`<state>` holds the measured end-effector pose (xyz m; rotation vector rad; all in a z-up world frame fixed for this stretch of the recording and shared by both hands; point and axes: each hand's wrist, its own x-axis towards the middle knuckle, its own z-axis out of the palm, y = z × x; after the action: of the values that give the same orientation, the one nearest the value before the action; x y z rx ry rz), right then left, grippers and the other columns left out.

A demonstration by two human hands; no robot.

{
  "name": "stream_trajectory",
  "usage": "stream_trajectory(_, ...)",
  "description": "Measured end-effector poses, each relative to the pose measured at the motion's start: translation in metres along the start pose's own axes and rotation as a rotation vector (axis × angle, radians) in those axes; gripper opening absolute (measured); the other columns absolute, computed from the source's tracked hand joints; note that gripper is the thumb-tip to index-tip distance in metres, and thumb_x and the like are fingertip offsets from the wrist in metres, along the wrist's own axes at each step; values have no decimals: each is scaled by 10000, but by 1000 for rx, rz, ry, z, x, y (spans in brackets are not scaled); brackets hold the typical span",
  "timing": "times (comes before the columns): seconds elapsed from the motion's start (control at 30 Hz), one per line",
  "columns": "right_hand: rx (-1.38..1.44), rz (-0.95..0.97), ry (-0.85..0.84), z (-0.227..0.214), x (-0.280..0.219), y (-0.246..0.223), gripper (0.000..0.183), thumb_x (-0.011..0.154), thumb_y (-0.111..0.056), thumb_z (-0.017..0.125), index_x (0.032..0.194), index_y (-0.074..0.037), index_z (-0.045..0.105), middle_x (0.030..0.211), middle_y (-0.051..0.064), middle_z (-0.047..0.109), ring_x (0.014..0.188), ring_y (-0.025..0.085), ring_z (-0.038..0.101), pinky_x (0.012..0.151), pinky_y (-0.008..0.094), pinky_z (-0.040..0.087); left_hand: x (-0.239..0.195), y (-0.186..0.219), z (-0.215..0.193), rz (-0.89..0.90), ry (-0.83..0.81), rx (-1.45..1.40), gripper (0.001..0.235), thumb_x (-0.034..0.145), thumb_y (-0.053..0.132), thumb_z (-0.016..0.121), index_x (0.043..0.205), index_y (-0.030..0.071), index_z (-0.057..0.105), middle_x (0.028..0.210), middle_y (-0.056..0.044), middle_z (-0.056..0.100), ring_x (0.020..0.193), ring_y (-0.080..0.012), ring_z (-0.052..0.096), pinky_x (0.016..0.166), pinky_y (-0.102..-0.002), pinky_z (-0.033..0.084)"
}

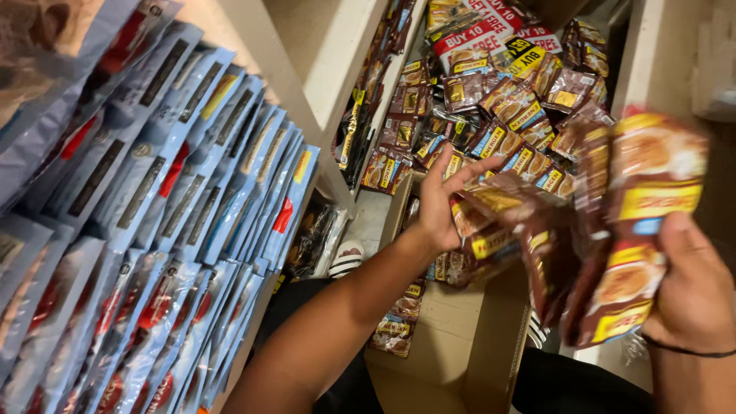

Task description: The person picks up food packets from a pile on the floor and places them into a cardboard box.

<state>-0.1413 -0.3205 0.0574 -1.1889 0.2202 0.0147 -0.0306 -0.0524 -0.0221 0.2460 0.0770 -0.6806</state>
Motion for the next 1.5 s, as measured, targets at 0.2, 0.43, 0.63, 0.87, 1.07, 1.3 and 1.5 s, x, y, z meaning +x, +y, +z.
stream_trajectory(0.2,-197,224,-69,37,4,15,397,1084,-261,497,1396,-18,531,1219,111,693,1014,202,693,889,406,566,-5,26,13,31,0,55,821,1007,739,449,1422,34,523,1402,-243,585,1139,-327,637,840,-433,529)
stream_trajectory(0.43,-253,191,-170,61,9,40,386,1029,-151,517,1404,-59,531,1224,99,677,1036,180,684,891,395,574,-17,18,30,88,-125,-13,686,1099,601,446,1412,-5,512,1398,-247,583,1294,-347,590,1147,-527,457)
stream_trajectory(0.63,-208,107,-120,59,-16,18,369,1052,-143,524,1403,-32,513,1281,114,653,1090,208,659,953,422,555,21,9,-45,40,9,402,795,1042,698,323,1400,28,557,1290,-191,611,1189,-320,599,1053,-497,464)
stream_trajectory(0.87,-39,-110,0,-7,-32,5,389,1103,-225,527,1416,4,502,1315,169,618,1156,278,625,1049,460,525,1,-113,-164,-798,-292,923,1065,936,891,254,1392,9,640,1276,-174,698,1181,-319,613,1018,-478,465)
stream_trajectory(1.07,144,-185,46,-89,0,-7,435,1147,-294,530,1428,36,492,1343,216,589,1212,337,595,1131,493,500,-20,-94,-115,-1059,-241,668,1086,781,943,251,1495,154,471,1396,-169,599,1246,-333,598,850,-533,519)
stream_trajectory(1.3,500,-300,59,-101,16,-18,473,1151,-264,553,1482,59,455,1403,242,572,1283,385,592,1196,527,499,-22,-65,-93,-886,-200,733,1099,821,937,244,1577,154,393,1444,-249,571,1171,-289,667,787,-457,544)
stream_trajectory(1.5,433,-223,73,-139,15,-12,453,1184,-300,529,1473,41,460,1378,230,575,1256,382,589,1150,532,500,-10,-66,-117,-818,-275,564,923,994,756,400,1622,80,386,1545,-175,535,1290,-388,599,1107,-533,509)
